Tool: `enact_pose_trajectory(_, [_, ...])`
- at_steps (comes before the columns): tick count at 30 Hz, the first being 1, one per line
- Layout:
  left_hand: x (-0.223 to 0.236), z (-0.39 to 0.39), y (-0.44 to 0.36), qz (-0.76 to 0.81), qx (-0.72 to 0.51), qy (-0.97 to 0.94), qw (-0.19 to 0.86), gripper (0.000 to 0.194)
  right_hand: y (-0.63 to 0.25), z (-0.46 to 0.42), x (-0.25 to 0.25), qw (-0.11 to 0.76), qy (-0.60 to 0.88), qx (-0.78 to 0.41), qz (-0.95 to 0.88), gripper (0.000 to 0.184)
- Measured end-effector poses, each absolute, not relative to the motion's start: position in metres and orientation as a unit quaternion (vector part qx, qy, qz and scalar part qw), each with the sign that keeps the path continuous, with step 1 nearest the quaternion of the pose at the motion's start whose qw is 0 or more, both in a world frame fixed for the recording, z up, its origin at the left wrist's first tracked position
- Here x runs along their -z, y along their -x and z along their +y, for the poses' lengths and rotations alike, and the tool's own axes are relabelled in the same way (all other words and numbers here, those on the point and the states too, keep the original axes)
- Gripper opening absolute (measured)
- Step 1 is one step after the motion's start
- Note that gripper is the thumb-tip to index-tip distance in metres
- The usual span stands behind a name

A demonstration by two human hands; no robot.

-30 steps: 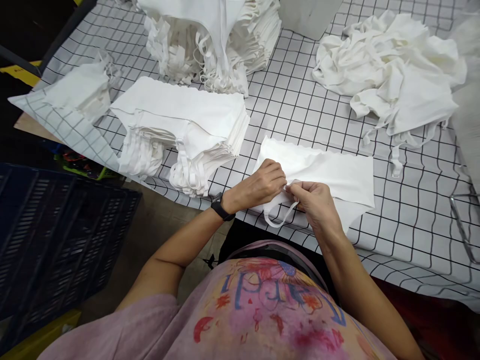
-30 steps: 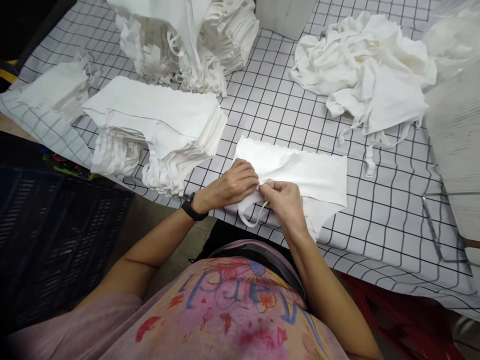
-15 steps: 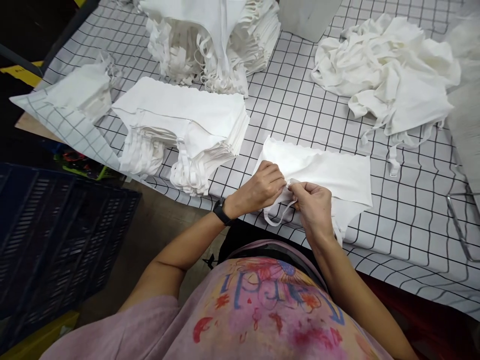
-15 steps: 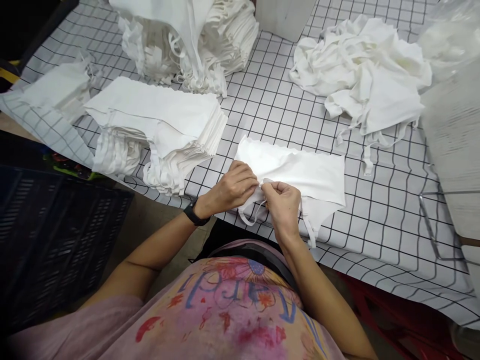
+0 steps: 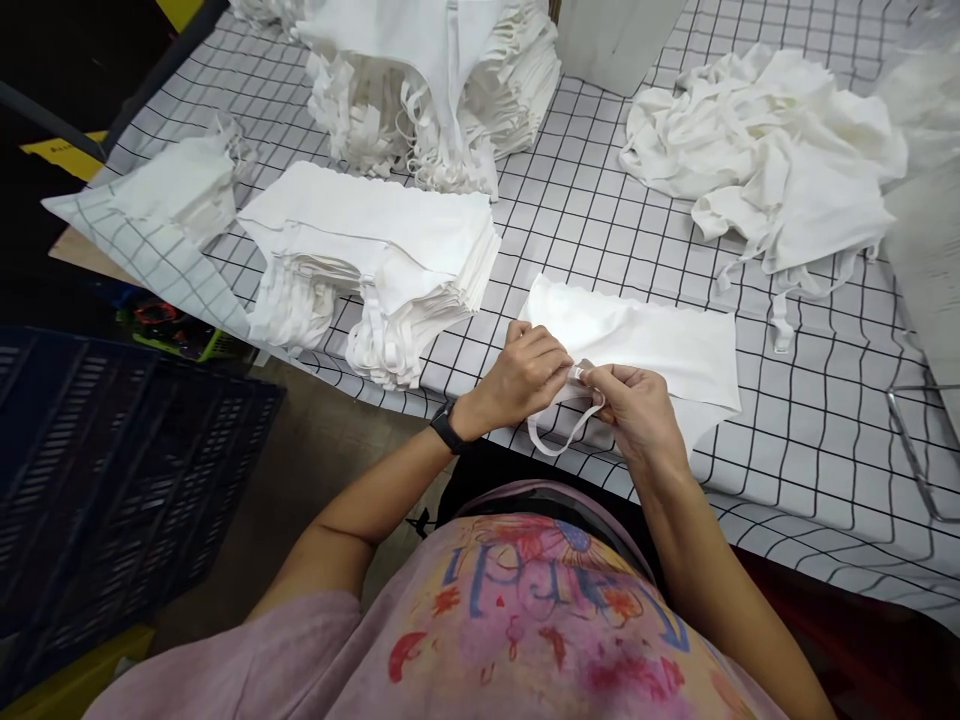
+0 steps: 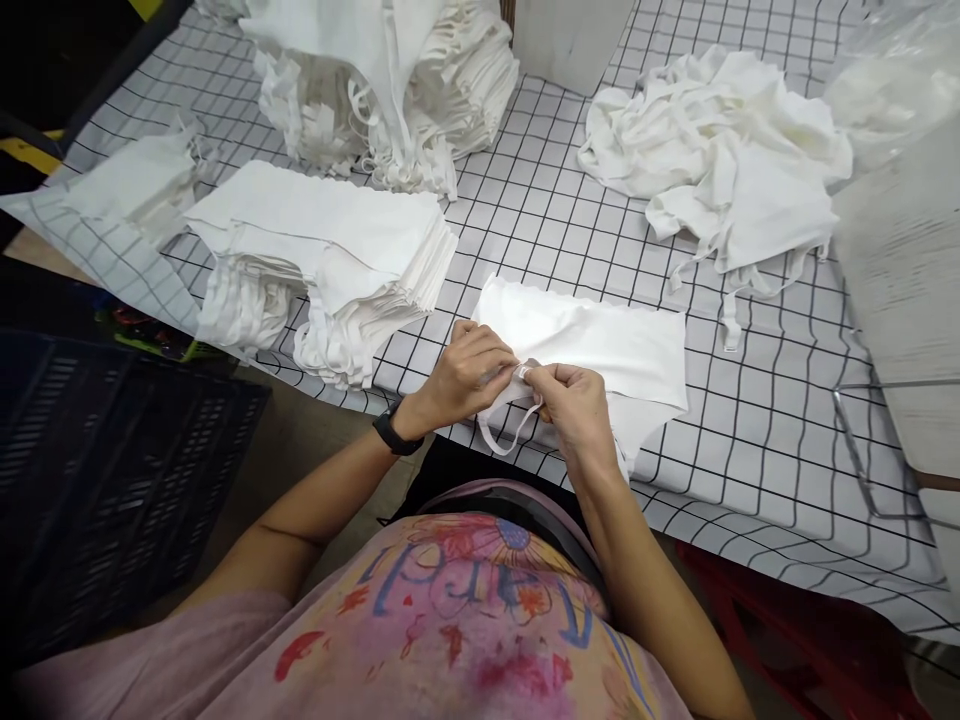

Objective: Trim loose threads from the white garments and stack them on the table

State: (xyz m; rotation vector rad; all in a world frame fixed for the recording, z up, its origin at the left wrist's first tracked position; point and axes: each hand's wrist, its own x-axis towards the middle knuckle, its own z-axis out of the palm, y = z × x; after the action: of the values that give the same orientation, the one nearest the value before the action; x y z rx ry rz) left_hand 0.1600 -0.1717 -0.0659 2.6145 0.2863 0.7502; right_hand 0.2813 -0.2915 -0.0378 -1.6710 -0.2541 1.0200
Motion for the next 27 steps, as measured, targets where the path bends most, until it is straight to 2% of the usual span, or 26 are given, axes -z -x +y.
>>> enact_pose_trajectory(8, [0.07, -0.171, -0.163, 0.113, -0.277, -0.919, 0.257, 0.01, -0.285, -0.29, 0.038, 0.55, 0.683, -0.47, -0.095, 0.029])
enact_pose_trajectory(18, [0.066, -0.162, -0.164, 0.059, -0.245, -0.933, 0.259, 0.014, -0.296, -0.292, 0.038, 0.501, 0.701, -0.489, -0.135, 0.028])
enact_pose_trajectory(27, [0.058, -0.151, -0.165, 0.026, -0.154, -0.954, 0.258, 0.021, -0.3, -0.29, 0.04, 0.478, 0.707, -0.497, -0.156, 0.03])
